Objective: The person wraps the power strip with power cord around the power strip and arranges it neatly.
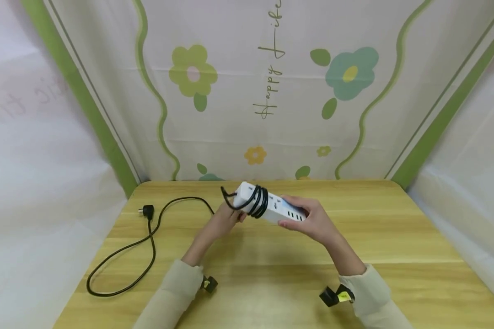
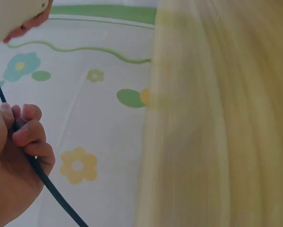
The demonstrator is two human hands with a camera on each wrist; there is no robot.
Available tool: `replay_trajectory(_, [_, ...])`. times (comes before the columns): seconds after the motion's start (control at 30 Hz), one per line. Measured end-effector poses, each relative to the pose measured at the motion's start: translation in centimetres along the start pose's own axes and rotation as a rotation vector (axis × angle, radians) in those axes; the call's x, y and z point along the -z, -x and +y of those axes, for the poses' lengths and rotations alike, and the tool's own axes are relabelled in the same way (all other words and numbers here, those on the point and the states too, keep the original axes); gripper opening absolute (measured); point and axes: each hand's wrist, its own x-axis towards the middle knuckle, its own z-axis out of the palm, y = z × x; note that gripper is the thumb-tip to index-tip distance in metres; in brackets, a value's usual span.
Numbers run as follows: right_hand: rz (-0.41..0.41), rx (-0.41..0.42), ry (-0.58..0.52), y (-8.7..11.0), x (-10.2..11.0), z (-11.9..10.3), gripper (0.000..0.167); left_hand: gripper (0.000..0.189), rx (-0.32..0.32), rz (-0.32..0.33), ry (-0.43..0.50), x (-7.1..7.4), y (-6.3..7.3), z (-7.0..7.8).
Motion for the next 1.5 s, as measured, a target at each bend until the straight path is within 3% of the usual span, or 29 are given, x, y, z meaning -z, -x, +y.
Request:
replay_trajectory(0.1, [0.059, -0.079, -0.006, -0.8, 0.5, 0.3, 0.06, 0.029, 0.022, -0.025, 0.035, -0.5, -0.1, 0.5])
replay_trajectory(0.47, [0.181, -0.236, -0.019, -3.3, 1.3, 2.5, 0.068, 0.03, 0.077, 0.024, 0.029, -0.9, -0.3, 3.5])
replay_trajectory(0.57, [0.232, -0.265, -0.011, -3.5, 1.7, 3.0, 0.07, 0.028, 0.084, 0.013, -0.017, -1.1, -0.2, 4.1])
replay_trajectory(0.8, [0.308, -0.294, 0.098, -3.6, 2.6, 4.8, 0.069, 0.023, 0.013, 0.021, -0.242, -1.9, 0.1, 5.3])
replay_trajectory(0.9, [0.32, -0.319, 0.134, -3.3, 3.0, 5.8, 0.071, 0.021, 0.003, 0.035, -0.296, -2.0, 0.5, 5.7])
replay_trajectory(1.07, [0.306, -0.293, 0.221, -3.0, 2.6, 6.9, 0.074, 0.021, 0.018, 0.03, -0.321, -1.7, 1.0, 6.1])
replay_trajectory(1.23, [0.347, -0.269, 0.322, -2.6, 2.7, 7.1, 0.069, 0.024, 0.039, 0.018, -0.316, -1.5, 1.3, 6.6])
replay_trajectory(1.5, [0.379, -0.201, 0.425, -2.7, 2.8, 7.9, 0.063, 0.023, 0.068, 0.077, -0.395, -0.9, 1.9, 7.9])
